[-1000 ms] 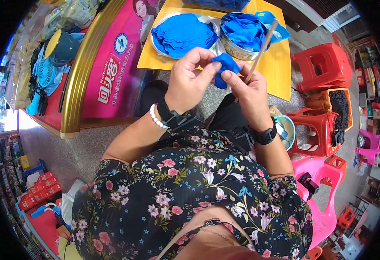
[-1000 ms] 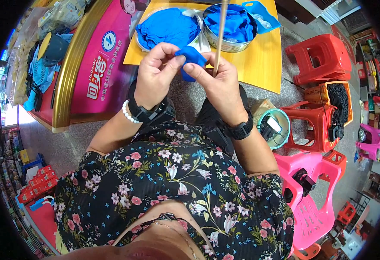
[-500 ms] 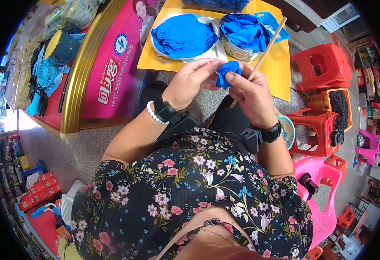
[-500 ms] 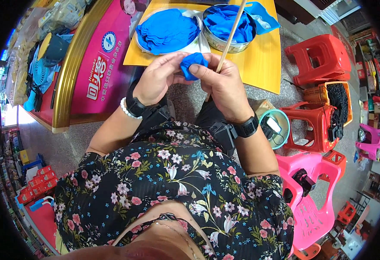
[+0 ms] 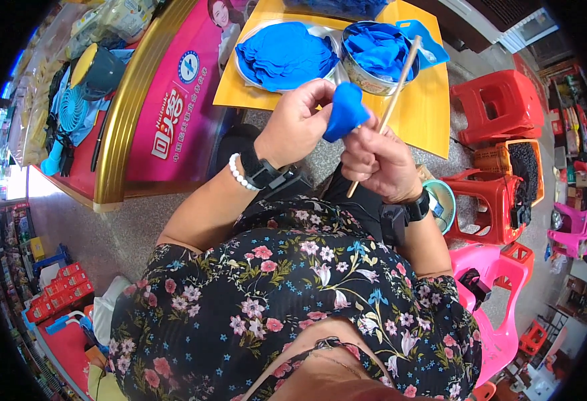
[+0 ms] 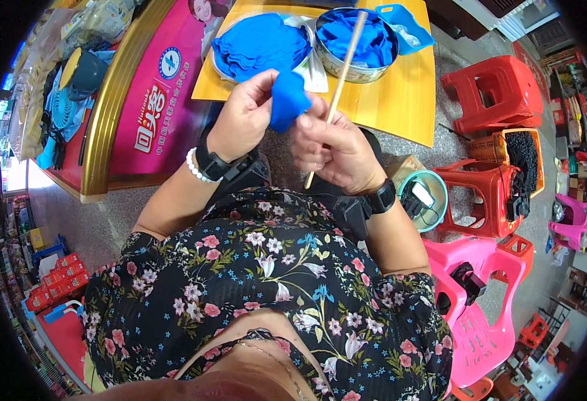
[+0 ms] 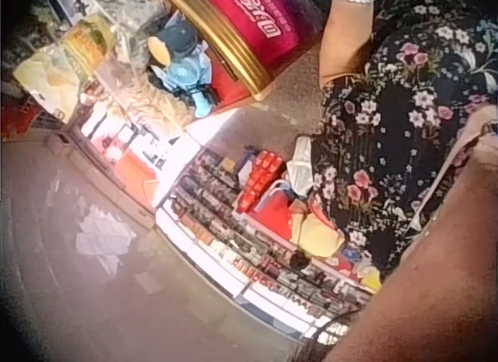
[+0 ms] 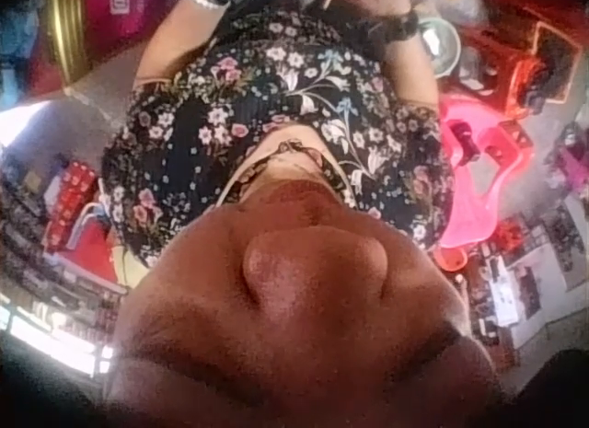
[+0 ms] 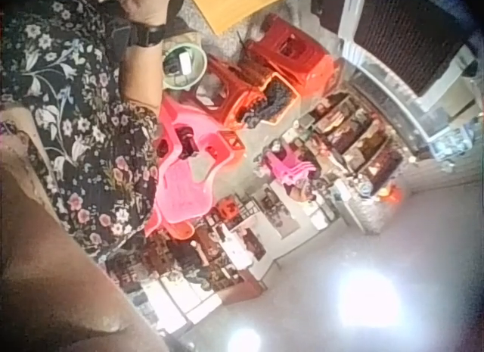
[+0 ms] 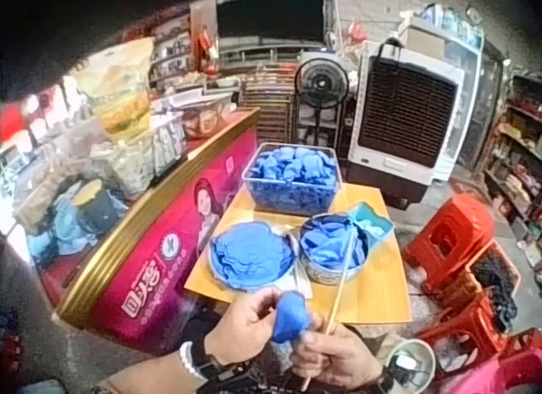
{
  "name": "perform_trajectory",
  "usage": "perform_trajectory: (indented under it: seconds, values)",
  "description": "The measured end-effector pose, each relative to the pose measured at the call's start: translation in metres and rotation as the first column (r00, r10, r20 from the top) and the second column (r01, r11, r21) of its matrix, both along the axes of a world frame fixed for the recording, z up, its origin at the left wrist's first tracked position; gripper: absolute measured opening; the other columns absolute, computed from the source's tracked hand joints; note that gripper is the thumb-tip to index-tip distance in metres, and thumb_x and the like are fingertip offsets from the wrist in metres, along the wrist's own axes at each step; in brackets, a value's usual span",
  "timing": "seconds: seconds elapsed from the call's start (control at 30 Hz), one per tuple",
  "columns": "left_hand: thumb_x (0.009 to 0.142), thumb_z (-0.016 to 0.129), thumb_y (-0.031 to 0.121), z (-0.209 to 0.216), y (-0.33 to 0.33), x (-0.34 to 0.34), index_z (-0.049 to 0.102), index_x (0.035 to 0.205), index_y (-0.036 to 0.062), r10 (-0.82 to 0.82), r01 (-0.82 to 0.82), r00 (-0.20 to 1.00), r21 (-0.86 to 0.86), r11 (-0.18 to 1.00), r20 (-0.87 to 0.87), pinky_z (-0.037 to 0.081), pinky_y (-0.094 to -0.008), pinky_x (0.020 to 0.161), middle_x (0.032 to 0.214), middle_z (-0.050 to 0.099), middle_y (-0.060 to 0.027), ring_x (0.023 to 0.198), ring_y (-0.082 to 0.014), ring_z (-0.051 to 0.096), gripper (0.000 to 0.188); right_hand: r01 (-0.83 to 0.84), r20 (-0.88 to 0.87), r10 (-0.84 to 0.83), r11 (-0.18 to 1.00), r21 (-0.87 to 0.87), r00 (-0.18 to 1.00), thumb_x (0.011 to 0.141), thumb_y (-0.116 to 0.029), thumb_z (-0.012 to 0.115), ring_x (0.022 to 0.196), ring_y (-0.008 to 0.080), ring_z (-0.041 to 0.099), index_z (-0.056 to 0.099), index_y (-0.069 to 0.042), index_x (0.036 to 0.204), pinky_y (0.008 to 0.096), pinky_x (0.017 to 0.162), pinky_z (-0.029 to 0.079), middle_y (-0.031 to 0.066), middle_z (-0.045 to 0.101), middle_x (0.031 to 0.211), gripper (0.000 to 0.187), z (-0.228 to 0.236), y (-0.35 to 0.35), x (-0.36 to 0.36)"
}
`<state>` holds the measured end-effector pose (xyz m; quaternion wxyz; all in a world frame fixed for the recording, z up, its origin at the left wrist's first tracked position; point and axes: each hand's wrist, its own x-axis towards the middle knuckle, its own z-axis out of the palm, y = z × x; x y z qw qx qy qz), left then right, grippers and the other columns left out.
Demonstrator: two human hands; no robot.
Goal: Using a wooden stick to stuff and shape blue fabric petals to create decorative items.
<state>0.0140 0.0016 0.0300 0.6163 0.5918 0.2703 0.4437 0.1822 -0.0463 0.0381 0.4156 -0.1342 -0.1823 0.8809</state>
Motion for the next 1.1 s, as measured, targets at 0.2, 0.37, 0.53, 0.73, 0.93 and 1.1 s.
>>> perform_trajectory:
  seconds: [0.2, 0.37, 0.53, 0.73, 0.93, 1.1]
  values:
    - [0.090, 0.050, 0.001, -0.007, -0.004, -0.001, 0.053, 0.099, 0.0013, 0.179, -0.104, 0.955, 0.298, 0.949, -0.236, 0.043, -0.0207, 0.074, 0.094, 0.058, -0.0013, 0.085, -0.0056, 0.052, 0.009, 0.279, 0.227, -0.272, 0.960, 0.003, 0.935, 0.090, -0.024, 0.058, 0.041, 0.0041, 0.028, 0.047, -0.016, 0.079, 0.0199, 0.040, 0.020, -0.0076, 0.035, 0.053, 0.018, -0.001, 0.005, -0.006]
    - [0.089, 0.053, 0.008, -0.008, -0.006, 0.009, 0.055, 0.095, -0.0012, 0.146, -0.123, 0.977, 0.152, 0.981, -0.153, 0.048, -0.0265, 0.069, 0.089, 0.061, -0.0071, 0.076, -0.0124, 0.059, 0.011, 0.170, 0.178, -0.171, 0.985, 0.018, 0.969, 0.089, -0.022, 0.060, 0.041, 0.0036, 0.029, 0.051, -0.013, 0.081, 0.0200, 0.040, 0.021, -0.0075, 0.037, 0.054, 0.015, 0.000, 0.010, 0.005]
    - [0.095, 0.047, 0.024, 0.003, -0.005, -0.006, 0.055, 0.110, 0.0032, -0.113, 0.243, 0.953, -0.485, 0.840, 0.282, 0.051, -0.0284, 0.072, 0.096, 0.062, -0.0029, 0.081, -0.0097, 0.060, 0.026, 0.208, 0.413, -0.278, 0.956, 0.206, 0.867, 0.087, -0.017, 0.063, 0.044, 0.0021, 0.032, 0.055, -0.009, 0.084, 0.0185, 0.041, 0.022, -0.0066, 0.046, 0.060, 0.012, 0.008, 0.008, 0.004]
    - [0.093, 0.051, 0.024, -0.005, 0.000, -0.012, 0.051, 0.117, -0.0013, -0.284, 0.489, 0.848, -0.453, 0.745, 0.448, 0.055, -0.0334, 0.073, 0.103, 0.062, -0.0089, 0.086, -0.0164, 0.063, 0.035, 0.194, 0.436, -0.287, 0.950, 0.246, 0.853, 0.082, -0.009, 0.067, 0.046, 0.0010, 0.033, 0.055, -0.007, 0.083, 0.0172, 0.042, 0.022, -0.0057, 0.050, 0.066, 0.012, 0.002, 0.011, 0.012]
    - [0.090, 0.058, 0.021, 0.006, -0.001, -0.016, 0.059, 0.100, 0.0032, -0.393, 0.555, 0.827, -0.473, 0.685, 0.402, 0.052, -0.0250, 0.064, 0.088, 0.062, -0.0018, 0.073, -0.0080, 0.059, 0.021, 0.101, 0.410, -0.220, 0.951, 0.292, 0.885, 0.082, -0.008, 0.067, 0.049, 0.0017, 0.035, 0.055, -0.007, 0.084, 0.0172, 0.043, 0.024, -0.0054, 0.048, 0.065, 0.013, 0.001, 0.014, 0.018]
    - [0.084, 0.065, 0.015, -0.004, -0.004, 0.001, 0.059, 0.088, 0.0064, -0.246, 0.290, 0.929, -0.132, 0.948, 0.275, 0.043, -0.0190, 0.059, 0.079, 0.057, 0.0019, 0.065, -0.0037, 0.051, 0.011, 0.080, 0.321, -0.147, 0.973, 0.214, 0.935, 0.083, -0.010, 0.067, 0.049, 0.0019, 0.034, 0.055, -0.007, 0.085, 0.0174, 0.044, 0.025, -0.0060, 0.046, 0.064, 0.013, -0.006, 0.021, 0.017]
